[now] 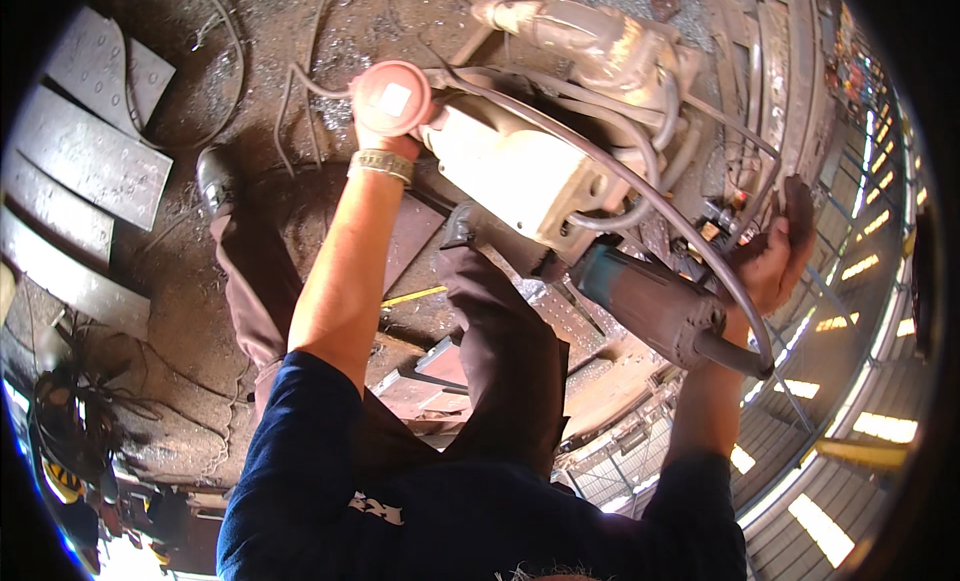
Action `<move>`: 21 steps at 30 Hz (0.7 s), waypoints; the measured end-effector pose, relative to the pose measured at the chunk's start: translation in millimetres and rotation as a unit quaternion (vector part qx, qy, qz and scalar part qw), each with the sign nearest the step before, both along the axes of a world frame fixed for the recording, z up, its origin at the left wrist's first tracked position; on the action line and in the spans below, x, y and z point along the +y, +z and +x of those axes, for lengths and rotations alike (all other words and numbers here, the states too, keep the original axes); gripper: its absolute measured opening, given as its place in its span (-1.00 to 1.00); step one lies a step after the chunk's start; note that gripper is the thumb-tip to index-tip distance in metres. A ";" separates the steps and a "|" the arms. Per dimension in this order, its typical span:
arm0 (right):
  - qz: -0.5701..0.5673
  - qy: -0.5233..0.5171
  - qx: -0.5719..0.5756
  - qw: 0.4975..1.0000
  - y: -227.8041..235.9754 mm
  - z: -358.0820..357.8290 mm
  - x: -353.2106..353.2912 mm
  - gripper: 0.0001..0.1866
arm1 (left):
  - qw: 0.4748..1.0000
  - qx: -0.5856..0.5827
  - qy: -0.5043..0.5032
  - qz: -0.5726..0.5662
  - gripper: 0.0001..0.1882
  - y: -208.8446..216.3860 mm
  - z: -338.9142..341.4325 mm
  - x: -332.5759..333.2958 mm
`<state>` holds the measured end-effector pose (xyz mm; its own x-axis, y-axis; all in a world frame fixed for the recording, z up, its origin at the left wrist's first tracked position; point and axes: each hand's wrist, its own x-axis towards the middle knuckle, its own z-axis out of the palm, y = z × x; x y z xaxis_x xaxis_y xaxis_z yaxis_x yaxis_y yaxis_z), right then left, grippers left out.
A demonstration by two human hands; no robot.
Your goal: The person walks through a metal fabrication workshop, picks up a power cord, plugs it into a welding machine, and then picks up a welding torch and a metal rod. The person moves around the workspace while handling these items.
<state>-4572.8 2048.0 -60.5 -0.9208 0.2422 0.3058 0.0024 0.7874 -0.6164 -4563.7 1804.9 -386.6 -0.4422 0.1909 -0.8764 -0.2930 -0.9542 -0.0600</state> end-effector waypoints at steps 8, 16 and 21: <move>0.221 0.250 -0.123 0.935 2.8 -31.7 -37.6 -0.61 | 1.000 -0.008 -0.027 -0.013 -0.34 -4.8 8.0 6.2; 0.267 0.296 -0.122 0.909 7.2 -48.0 -51.9 -0.67 | 0.993 0.026 -0.099 -0.060 -0.46 -4.8 20.9 -12.6; 0.316 0.282 -0.133 0.896 10.1 -40.0 -45.5 -0.68 | 0.987 -0.139 -0.017 -0.083 -0.65 72.4 56.6 -88.8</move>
